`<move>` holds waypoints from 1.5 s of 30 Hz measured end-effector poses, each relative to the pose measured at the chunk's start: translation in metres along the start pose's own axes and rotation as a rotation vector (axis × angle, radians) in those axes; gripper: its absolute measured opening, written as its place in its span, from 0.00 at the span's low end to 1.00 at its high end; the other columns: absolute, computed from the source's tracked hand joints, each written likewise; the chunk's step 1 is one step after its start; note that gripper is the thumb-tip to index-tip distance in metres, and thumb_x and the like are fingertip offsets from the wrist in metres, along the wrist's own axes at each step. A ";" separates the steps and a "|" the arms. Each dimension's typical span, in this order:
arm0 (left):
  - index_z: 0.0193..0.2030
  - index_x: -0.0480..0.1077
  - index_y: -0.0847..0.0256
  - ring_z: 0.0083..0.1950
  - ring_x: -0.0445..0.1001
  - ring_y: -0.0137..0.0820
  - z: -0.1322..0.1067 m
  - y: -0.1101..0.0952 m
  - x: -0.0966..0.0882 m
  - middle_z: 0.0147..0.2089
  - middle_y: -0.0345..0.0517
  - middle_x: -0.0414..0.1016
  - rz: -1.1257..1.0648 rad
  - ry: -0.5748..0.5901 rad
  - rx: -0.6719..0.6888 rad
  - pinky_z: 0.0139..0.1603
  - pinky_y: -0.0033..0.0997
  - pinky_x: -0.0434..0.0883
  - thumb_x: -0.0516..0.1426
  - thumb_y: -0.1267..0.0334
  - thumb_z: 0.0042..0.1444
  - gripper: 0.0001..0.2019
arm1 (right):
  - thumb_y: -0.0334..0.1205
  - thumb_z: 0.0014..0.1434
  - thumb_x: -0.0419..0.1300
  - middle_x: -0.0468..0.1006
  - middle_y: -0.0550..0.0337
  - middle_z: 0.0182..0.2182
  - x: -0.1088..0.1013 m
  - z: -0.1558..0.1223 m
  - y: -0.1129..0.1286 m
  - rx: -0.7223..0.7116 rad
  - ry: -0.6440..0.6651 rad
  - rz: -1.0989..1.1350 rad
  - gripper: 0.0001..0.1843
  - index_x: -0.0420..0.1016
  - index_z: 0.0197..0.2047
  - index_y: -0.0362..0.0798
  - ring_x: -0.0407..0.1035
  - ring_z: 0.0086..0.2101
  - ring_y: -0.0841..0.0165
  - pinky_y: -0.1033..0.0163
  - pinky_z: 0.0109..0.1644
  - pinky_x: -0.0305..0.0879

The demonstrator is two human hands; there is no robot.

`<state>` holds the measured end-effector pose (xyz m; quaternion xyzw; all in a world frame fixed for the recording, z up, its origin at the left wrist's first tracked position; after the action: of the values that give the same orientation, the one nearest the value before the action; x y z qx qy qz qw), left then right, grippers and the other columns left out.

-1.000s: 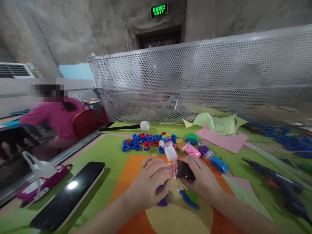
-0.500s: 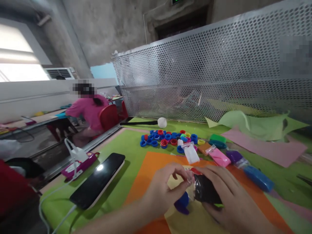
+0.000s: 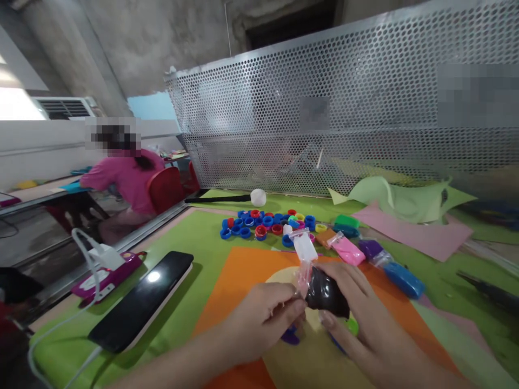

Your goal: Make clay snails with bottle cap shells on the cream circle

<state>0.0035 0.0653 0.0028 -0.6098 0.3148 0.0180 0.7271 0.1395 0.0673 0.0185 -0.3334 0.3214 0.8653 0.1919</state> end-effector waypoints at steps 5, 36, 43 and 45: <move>0.21 0.65 0.63 0.25 0.68 0.25 0.000 -0.005 0.011 0.22 0.42 0.68 -0.073 0.118 0.015 0.30 0.21 0.66 0.48 0.54 0.58 0.19 | 0.43 0.63 0.44 0.73 0.60 0.30 -0.004 0.010 -0.008 0.198 0.125 0.184 0.13 0.67 0.35 0.49 0.69 0.32 0.68 0.64 0.35 0.67; 0.19 0.47 0.60 0.22 0.49 0.23 -0.006 -0.010 0.010 0.20 0.33 0.46 -0.027 0.161 0.210 0.23 0.25 0.50 0.47 0.58 0.60 0.20 | 0.43 0.56 0.56 0.70 0.63 0.23 0.010 0.009 0.009 0.335 0.359 0.560 0.11 0.70 0.26 0.46 0.63 0.26 0.73 0.69 0.31 0.59; 0.20 0.53 0.60 0.23 0.53 0.23 -0.017 -0.016 0.015 0.20 0.34 0.50 -0.047 0.225 0.279 0.24 0.24 0.53 0.48 0.61 0.58 0.16 | 0.38 0.58 0.54 0.68 0.64 0.22 -0.001 0.008 0.028 0.164 0.345 0.432 0.12 0.68 0.23 0.46 0.61 0.25 0.75 0.70 0.31 0.57; 0.20 0.54 0.61 0.23 0.54 0.23 -0.018 -0.017 0.014 0.20 0.33 0.51 -0.035 0.252 0.295 0.24 0.23 0.53 0.49 0.59 0.59 0.17 | 0.37 0.58 0.53 0.66 0.66 0.20 0.000 0.007 0.030 0.204 0.348 0.402 0.13 0.66 0.22 0.46 0.59 0.24 0.76 0.71 0.29 0.56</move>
<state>0.0139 0.0402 0.0098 -0.4996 0.3918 -0.1175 0.7636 0.1202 0.0510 0.0356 -0.3856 0.4948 0.7788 -0.0092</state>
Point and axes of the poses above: each hand's wrist, its own z-axis towards the middle knuckle, its own x-axis out of the palm, y = z × x, the point moved 6 cm from there along z, towards the middle knuckle
